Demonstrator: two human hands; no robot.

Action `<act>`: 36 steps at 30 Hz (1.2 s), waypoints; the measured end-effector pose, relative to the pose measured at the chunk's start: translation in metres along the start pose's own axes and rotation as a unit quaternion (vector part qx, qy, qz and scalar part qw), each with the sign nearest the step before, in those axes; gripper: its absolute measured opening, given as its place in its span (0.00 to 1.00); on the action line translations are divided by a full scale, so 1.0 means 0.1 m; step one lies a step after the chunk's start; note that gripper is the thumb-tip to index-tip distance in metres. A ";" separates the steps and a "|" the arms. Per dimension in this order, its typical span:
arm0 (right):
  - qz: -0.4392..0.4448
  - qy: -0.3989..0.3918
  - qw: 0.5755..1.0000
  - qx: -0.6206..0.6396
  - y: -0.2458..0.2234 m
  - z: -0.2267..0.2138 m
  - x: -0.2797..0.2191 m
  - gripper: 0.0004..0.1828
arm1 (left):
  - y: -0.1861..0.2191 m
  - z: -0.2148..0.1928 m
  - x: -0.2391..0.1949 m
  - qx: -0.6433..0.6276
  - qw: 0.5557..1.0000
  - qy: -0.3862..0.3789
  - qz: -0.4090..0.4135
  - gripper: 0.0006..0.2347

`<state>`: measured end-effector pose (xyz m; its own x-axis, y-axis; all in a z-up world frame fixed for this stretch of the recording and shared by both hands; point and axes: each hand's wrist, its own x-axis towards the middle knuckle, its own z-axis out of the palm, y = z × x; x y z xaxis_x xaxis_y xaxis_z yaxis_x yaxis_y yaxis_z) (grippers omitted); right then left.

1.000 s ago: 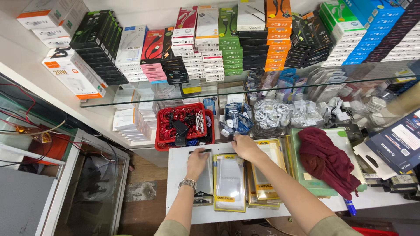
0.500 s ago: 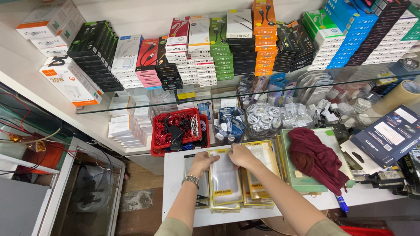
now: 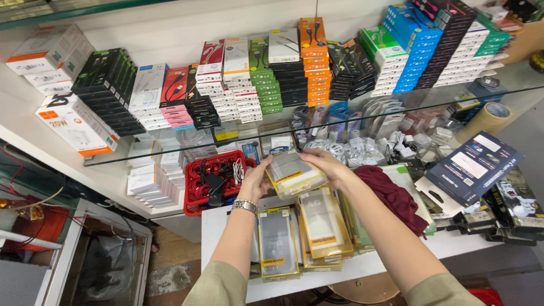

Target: The person wipes several small rectangular packages with a maroon cloth, then uses a blue marker to write on the packages. They handle the packages one at a time, placing them back on the table after labeling.

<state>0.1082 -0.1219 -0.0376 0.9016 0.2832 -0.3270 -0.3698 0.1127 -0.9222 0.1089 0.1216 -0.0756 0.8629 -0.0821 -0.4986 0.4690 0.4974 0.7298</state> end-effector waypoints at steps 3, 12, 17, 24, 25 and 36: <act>0.000 -0.006 0.998 0.055 -0.05 -0.31 -0.11 0.36 | -0.07 0.42 -0.17 -0.014 0.998 -0.049 -0.025 0.26; -0.111 0.215 0.829 -0.504 -0.27 -0.97 -1.15 0.30 | -0.46 1.01 -0.20 -0.030 0.978 -0.184 -0.092 0.20; -0.081 0.158 0.714 -0.677 0.01 -0.97 -1.70 0.50 | -0.70 1.05 -0.12 -0.058 0.983 -0.142 -0.104 0.17; -0.204 0.275 0.867 -0.363 -0.16 -1.00 -1.97 0.32 | -0.90 1.02 -0.12 -0.076 0.991 -0.089 -0.066 0.18; -0.227 0.282 0.871 -0.332 -0.27 -0.99 -2.02 0.32 | -0.92 1.03 -0.13 -0.092 0.991 -0.077 -0.054 0.18; -0.468 0.245 0.744 -0.408 -0.26 -0.19 -2.14 0.28 | -1.28 1.21 -0.47 -0.147 0.989 0.009 0.021 0.18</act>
